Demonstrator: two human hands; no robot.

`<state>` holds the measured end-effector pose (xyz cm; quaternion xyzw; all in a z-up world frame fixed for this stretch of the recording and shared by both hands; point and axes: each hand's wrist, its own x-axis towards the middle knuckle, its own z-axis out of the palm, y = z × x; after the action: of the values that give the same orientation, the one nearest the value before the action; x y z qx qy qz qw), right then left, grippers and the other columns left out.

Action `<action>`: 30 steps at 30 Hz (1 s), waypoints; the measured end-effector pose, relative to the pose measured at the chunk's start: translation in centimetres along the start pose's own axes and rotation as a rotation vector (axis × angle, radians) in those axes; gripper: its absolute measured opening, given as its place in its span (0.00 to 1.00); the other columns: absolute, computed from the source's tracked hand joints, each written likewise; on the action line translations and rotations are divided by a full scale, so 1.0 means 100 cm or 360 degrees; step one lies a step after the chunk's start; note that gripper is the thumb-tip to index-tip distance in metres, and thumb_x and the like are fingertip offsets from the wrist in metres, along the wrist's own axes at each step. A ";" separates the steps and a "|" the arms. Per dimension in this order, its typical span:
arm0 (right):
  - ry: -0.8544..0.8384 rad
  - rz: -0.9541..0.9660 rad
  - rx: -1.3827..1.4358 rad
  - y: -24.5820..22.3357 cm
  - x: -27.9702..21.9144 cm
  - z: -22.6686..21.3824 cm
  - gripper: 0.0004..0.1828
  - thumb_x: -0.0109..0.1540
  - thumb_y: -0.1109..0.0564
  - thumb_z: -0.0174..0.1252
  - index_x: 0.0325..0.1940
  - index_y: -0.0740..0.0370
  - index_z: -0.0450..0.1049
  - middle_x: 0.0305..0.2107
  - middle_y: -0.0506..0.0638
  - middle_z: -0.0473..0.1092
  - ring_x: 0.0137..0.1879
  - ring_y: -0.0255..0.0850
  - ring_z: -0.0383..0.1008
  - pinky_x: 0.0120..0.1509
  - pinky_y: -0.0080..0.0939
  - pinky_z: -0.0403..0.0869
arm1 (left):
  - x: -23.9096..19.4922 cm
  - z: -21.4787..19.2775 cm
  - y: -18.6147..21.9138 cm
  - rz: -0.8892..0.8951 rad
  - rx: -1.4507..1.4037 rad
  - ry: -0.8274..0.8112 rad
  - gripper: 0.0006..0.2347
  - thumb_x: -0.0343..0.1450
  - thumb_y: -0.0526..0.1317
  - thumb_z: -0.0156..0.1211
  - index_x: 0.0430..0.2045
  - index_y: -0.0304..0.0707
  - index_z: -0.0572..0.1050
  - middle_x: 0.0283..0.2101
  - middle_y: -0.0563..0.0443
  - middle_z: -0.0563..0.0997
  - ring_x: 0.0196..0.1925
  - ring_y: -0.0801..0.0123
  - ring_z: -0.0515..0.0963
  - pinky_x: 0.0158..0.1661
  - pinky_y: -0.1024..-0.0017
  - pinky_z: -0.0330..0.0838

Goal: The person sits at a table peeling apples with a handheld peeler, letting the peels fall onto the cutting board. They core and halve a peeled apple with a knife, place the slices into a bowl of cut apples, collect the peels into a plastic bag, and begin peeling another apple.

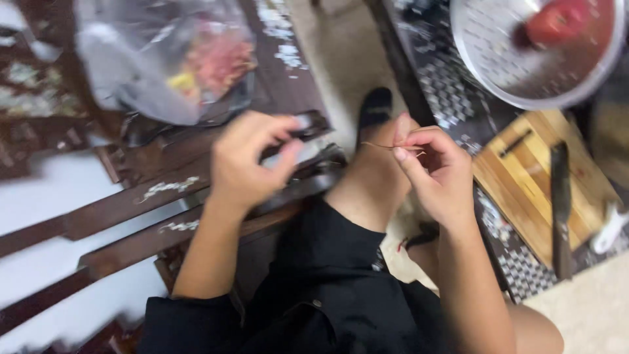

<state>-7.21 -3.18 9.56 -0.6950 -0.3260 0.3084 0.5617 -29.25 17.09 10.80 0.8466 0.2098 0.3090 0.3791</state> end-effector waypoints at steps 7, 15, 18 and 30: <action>-0.0529 -0.0272 -0.0494 -0.039 0.084 0.115 0.07 0.62 0.63 0.67 0.43 0.64 0.78 0.39 0.47 0.73 0.39 0.31 0.71 0.41 0.29 0.69 | 0.008 -0.087 -0.106 -0.0475 0.0475 0.1048 0.25 0.64 0.36 0.80 0.50 0.31 0.68 0.33 0.49 0.70 0.34 0.63 0.73 0.33 0.69 0.69; -0.0604 -0.0617 -0.0465 -0.063 0.184 0.239 0.05 0.67 0.64 0.65 0.46 0.64 0.76 0.41 0.48 0.73 0.45 0.34 0.78 0.44 0.31 0.81 | -0.064 -0.069 -0.212 -0.0837 -0.0205 0.1038 0.05 0.78 0.35 0.61 0.33 0.35 0.72 0.24 0.57 0.70 0.26 0.79 0.67 0.28 0.80 0.58; -0.0599 -0.0785 -0.0331 -0.057 0.214 0.284 0.06 0.68 0.66 0.64 0.48 0.63 0.75 0.42 0.50 0.72 0.47 0.36 0.80 0.47 0.33 0.82 | -0.067 -0.077 -0.203 -0.0609 -0.0895 0.1378 0.08 0.78 0.36 0.55 0.29 0.35 0.68 0.24 0.57 0.67 0.25 0.81 0.62 0.27 0.82 0.54; -0.0674 -0.0697 -0.1079 0.016 0.213 0.302 0.27 0.51 0.62 0.69 0.54 0.59 0.75 0.42 0.58 0.75 0.47 0.59 0.77 0.48 0.55 0.74 | -0.071 -0.079 -0.203 -0.0864 -0.1458 0.1677 0.05 0.78 0.39 0.50 0.33 0.42 0.64 0.27 0.60 0.63 0.25 0.81 0.61 0.25 0.78 0.58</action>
<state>-18.30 31.11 1.23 -0.6761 -0.6554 0.1935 0.2755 -42.23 29.61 -3.38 0.2624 0.4156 0.6255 0.6060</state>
